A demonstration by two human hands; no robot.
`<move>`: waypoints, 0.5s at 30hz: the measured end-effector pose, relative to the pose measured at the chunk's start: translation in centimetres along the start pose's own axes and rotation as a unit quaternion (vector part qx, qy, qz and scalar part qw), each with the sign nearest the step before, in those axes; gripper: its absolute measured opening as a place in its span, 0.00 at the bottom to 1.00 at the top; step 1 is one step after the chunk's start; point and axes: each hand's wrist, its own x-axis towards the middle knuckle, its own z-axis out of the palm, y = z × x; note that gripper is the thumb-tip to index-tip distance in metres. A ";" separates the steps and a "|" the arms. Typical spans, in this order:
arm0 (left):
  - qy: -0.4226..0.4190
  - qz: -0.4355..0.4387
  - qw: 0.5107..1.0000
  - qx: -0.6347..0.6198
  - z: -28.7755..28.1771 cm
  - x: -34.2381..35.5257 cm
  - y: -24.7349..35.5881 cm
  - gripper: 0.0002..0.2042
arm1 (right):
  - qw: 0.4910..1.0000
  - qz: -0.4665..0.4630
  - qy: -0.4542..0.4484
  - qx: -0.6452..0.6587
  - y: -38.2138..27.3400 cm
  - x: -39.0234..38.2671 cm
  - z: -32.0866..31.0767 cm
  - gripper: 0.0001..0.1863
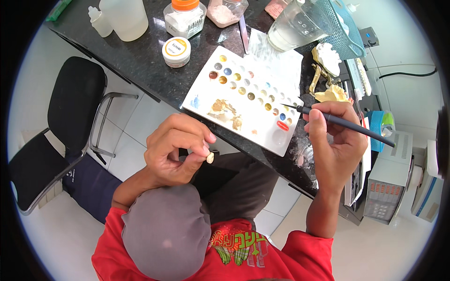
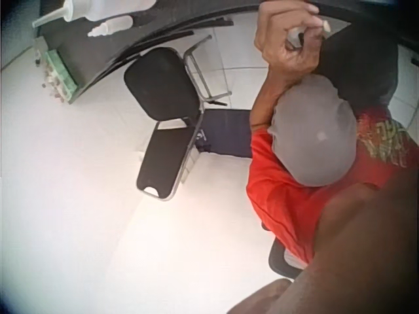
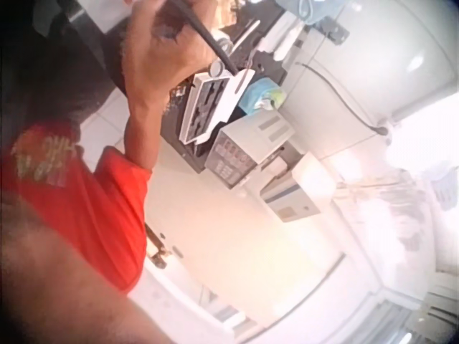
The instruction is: The person applies stain to a dental crown using a fine brush, repeatedly dipping the brush into various pigments on a palette and brushing the crown held in their hand.
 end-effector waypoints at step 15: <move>0.024 0.006 0.999 -0.025 -0.3 -0.1 -0.3 0.04 | 1.000 0.022 0.010 -0.006 -1.8 -0.5 -0.8 0.04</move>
